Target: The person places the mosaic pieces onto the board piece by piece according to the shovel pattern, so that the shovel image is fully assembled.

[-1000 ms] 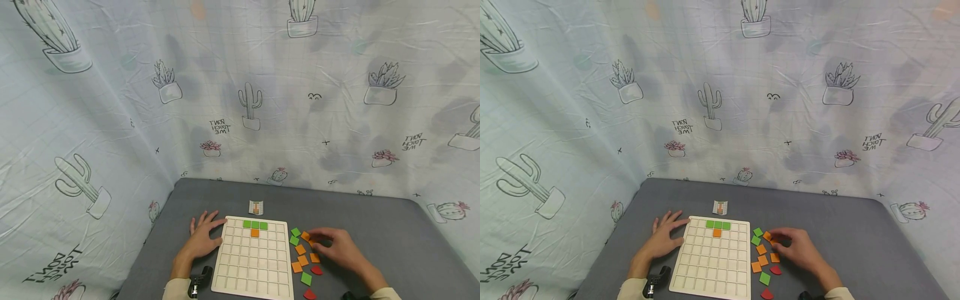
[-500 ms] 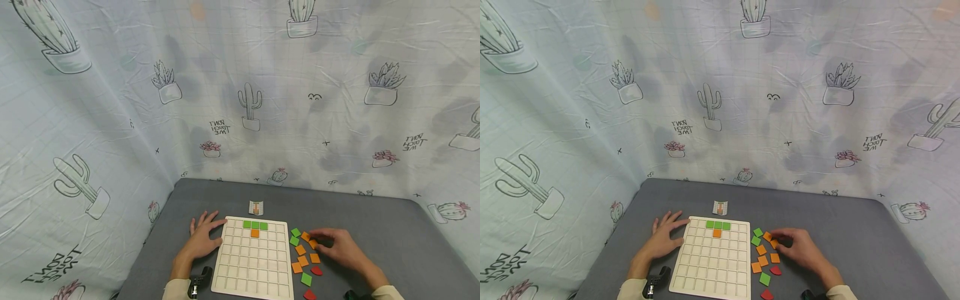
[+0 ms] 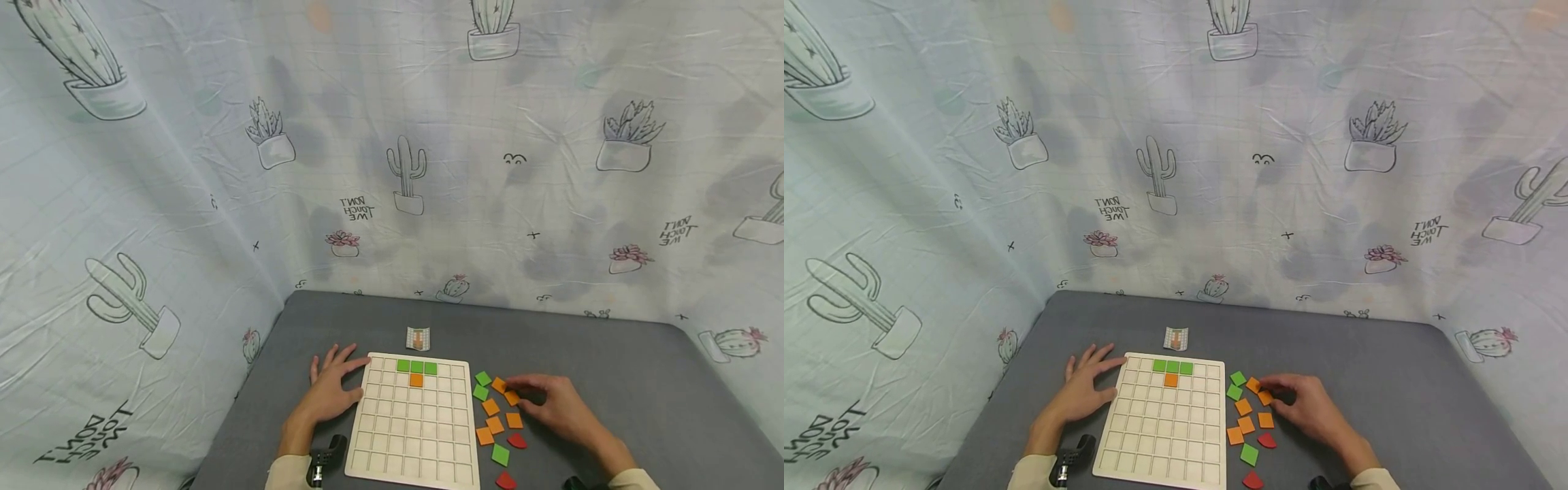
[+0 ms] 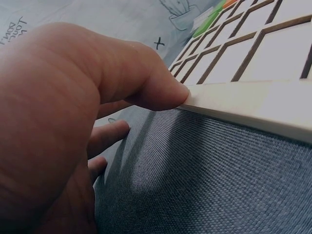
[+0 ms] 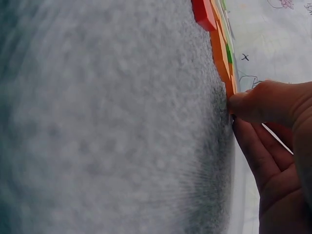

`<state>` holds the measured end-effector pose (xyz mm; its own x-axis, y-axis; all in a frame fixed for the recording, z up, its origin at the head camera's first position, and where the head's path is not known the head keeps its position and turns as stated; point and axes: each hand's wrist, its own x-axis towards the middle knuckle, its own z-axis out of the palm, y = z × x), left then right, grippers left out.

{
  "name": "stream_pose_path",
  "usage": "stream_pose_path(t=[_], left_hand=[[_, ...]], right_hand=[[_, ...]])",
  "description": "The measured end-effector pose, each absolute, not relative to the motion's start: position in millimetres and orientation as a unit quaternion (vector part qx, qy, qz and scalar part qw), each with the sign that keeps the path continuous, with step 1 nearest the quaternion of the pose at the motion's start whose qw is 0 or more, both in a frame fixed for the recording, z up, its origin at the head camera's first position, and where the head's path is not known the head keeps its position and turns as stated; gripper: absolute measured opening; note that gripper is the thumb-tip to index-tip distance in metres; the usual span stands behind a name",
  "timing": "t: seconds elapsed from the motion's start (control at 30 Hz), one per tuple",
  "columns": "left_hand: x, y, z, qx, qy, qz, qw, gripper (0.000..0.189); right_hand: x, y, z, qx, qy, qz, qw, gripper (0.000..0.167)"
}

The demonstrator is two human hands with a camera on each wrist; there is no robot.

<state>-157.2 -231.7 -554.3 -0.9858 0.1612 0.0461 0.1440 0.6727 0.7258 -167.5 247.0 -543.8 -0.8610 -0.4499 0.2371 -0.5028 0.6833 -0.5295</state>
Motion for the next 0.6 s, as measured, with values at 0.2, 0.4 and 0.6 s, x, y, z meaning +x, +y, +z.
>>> stream_pose_path(t=[0.2, 0.4, 0.6], left_hand=[[-157.0, -232.2, -554.5, 0.086, 0.912, 0.401, 0.011, 0.062], [-157.7, -232.0, -554.2, 0.088, 0.913, 0.399, 0.007, 0.062], [-157.2, -232.8, -552.8, 0.092, 0.911, 0.402, 0.004, 0.062]], right_hand=[[-165.3, 245.1, -542.9, 0.232, -0.925, 0.300, 0.040, 0.038], [-160.9, 245.4, -543.8, 0.220, -0.925, 0.299, 0.079, 0.034], [-157.2, 243.9, -539.8, 0.203, -0.924, 0.311, 0.086, 0.033]])
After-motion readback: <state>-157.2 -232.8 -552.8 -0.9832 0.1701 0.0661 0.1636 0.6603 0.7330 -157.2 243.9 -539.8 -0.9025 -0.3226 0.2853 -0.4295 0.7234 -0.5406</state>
